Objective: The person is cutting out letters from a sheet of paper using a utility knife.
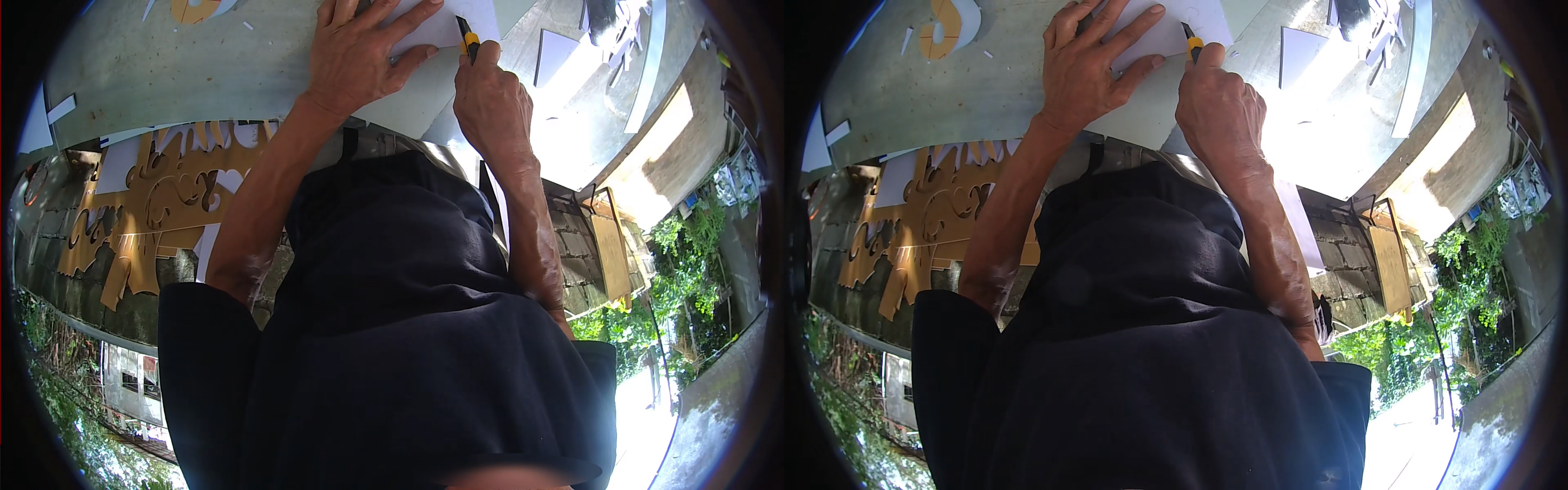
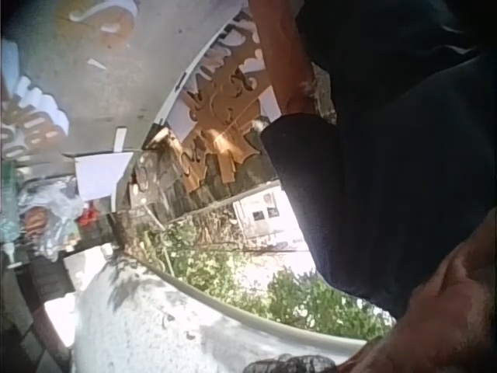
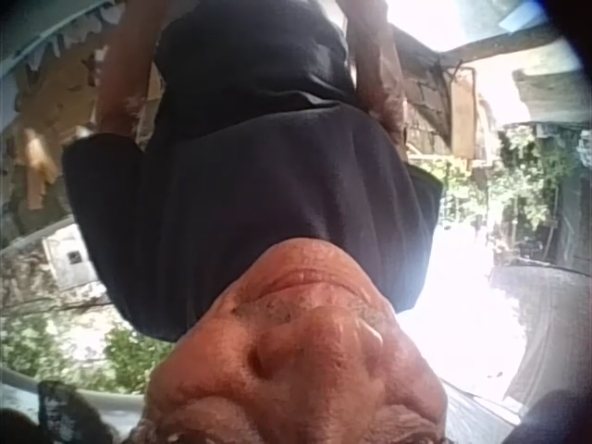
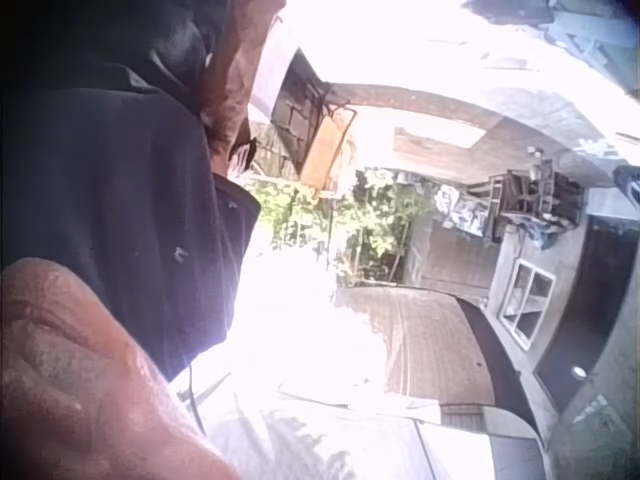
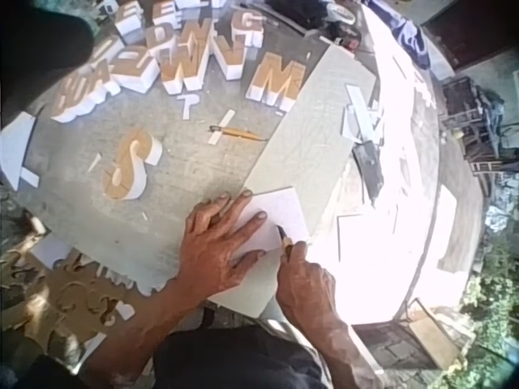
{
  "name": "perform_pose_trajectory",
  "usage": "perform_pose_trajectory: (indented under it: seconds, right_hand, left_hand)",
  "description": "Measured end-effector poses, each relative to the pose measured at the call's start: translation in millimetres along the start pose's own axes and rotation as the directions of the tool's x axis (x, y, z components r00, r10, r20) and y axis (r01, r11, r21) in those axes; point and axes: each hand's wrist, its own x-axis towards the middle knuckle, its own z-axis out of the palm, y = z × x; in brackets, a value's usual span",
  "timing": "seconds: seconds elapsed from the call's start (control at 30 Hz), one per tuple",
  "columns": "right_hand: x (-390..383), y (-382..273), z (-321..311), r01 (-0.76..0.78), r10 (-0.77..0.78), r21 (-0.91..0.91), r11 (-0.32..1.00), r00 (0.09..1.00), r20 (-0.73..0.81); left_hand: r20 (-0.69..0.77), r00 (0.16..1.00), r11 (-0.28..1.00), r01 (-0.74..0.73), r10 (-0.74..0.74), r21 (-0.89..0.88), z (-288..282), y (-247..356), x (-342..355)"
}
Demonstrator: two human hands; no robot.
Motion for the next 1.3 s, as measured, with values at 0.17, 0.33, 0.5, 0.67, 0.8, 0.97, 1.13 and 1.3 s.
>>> perform_pose_trajectory:
  seconds: [0.17, 0.33, 0.5, 0.67, 0.8, 0.97, 1.13, 1.3]
  right_hand:
    - [1.9, 0.1, -2.5, -0.001, 0.001, -0.005, 1.0, 1.0, 0.019]
    - [2.3, -1.1, -7.4, 0.018, -0.018, -0.021, 1.0, 0.999, 0.029]
    - [1.5, -0.1, -3.1, 0.017, -0.017, -0.013, 1.0, 1.0, 0.021]
    - [0.7, 0.5, -1.7, 0.015, -0.014, -0.028, 0.999, 1.0, 0.016]
    - [-0.3, -2.3, -3.8, 0.026, -0.026, -0.033, 0.999, 1.0, 0.006]
    - [-0.7, -1.3, -1.3, -0.005, 0.006, -0.036, 0.999, 1.0, 0.02]
    - [-1.1, -0.6, -0.6, 0.008, -0.007, -0.048, 0.999, 1.0, 0.012]
    - [-2.9, 3.3, 0.4, 0.024, -0.024, -0.025, 0.999, 1.0, 0.005]
  left_hand:
    - [0.008, 1.0, 1.0, 0.004, -0.004, -0.002, -0.1, 0.0, 0.6]
    - [0.011, 1.0, 1.0, 0.006, -0.006, 0.003, 0.1, -0.5, -0.1]
    - [0.019, 1.0, 1.0, 0.02, -0.02, -0.004, 0.3, 0.4, -0.1]
    - [0.013, 1.0, 1.0, 0.019, -0.019, -0.007, 0.8, -0.1, -1.1]
    - [-0.003, 1.0, 1.0, 0.017, -0.017, -0.017, 0.5, -0.7, -1.0]
    - [-0.009, 1.0, 0.999, 0.023, -0.023, -0.027, 1.7, -1.0, -0.7]
    - [-0.009, 1.0, 0.999, 0.007, -0.007, 0.041, 0.5, -0.2, 0.3]
    - [-0.017, 1.0, 1.0, 0.016, -0.016, 0.014, 0.8, 0.2, -0.1]
